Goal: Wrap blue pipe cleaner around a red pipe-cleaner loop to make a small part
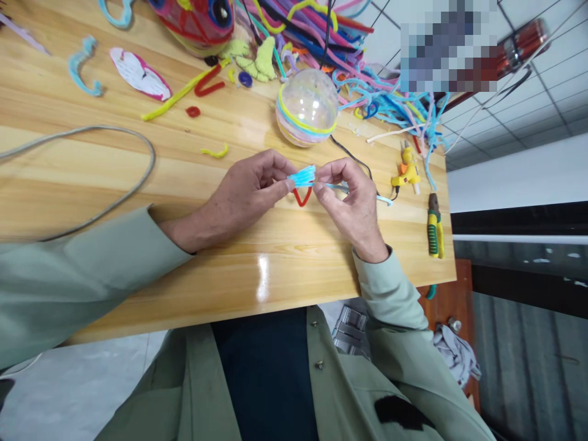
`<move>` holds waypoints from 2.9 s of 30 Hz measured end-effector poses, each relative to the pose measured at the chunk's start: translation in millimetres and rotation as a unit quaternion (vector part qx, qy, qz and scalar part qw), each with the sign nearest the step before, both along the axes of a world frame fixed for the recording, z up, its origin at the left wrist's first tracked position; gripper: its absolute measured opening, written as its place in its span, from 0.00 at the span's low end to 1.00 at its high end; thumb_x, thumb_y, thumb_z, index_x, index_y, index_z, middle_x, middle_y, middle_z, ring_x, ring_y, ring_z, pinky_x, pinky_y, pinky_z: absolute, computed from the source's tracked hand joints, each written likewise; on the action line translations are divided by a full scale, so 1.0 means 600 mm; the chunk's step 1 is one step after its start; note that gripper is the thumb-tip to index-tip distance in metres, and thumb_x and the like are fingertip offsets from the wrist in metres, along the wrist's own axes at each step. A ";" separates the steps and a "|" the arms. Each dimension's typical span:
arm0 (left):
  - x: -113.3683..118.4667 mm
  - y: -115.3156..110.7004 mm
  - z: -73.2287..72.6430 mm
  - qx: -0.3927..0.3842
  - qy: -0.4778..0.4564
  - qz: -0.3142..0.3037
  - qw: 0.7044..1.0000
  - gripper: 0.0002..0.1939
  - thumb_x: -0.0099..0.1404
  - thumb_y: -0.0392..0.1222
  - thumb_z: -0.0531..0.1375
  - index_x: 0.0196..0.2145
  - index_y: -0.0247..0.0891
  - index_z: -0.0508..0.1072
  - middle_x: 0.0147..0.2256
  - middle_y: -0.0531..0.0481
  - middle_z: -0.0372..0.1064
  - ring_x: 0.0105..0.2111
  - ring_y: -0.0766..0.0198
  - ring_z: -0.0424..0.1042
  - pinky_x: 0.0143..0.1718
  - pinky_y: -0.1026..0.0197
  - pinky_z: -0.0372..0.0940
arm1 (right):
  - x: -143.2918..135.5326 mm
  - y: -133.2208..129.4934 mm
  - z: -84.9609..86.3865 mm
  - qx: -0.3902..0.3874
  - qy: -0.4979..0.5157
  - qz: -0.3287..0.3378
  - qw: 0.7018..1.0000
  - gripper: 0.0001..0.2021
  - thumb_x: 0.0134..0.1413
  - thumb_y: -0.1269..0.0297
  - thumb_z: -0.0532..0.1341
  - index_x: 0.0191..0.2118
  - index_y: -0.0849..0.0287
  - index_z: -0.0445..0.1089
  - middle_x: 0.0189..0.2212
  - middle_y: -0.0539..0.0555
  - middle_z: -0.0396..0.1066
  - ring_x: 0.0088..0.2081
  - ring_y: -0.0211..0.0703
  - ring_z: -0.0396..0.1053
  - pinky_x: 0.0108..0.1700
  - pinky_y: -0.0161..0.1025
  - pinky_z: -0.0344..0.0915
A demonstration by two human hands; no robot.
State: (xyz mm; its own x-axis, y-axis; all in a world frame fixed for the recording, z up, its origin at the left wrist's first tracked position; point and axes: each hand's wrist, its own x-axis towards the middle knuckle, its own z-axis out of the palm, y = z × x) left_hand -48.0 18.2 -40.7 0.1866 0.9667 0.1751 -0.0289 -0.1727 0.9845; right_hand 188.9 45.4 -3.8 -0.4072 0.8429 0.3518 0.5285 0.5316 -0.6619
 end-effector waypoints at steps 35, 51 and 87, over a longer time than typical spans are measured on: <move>-0.001 0.000 -0.001 -0.031 -0.027 0.008 0.999 0.27 0.71 0.71 0.73 0.45 0.44 0.81 0.38 0.47 0.85 0.32 0.59 0.78 0.27 0.59 0.68 | -0.039 -0.042 -0.031 -0.423 0.382 -0.032 0.821 0.24 0.54 0.42 0.83 0.45 0.51 0.79 0.32 0.46 0.76 0.29 0.36 0.72 0.27 0.34 0.71; -0.004 -0.005 0.005 -0.026 -0.003 -0.005 1.000 0.24 0.72 0.70 0.73 0.44 0.47 0.81 0.34 0.51 0.81 0.29 0.59 0.73 0.29 0.53 0.62 | -0.046 -0.039 -0.032 -0.399 0.392 -0.075 0.826 0.29 0.46 0.44 0.87 0.50 0.49 0.81 0.31 0.44 0.77 0.27 0.36 0.69 0.27 0.35 0.69; -0.004 -0.005 0.003 -0.020 0.013 0.007 1.000 0.22 0.73 0.64 0.73 0.45 0.42 0.82 0.38 0.49 0.85 0.31 0.61 0.77 0.31 0.59 0.67 | -0.051 -0.049 -0.055 -0.225 0.385 -0.081 0.892 0.19 0.59 0.54 0.81 0.39 0.51 0.71 0.29 0.41 0.74 0.26 0.34 0.70 0.31 0.35 0.67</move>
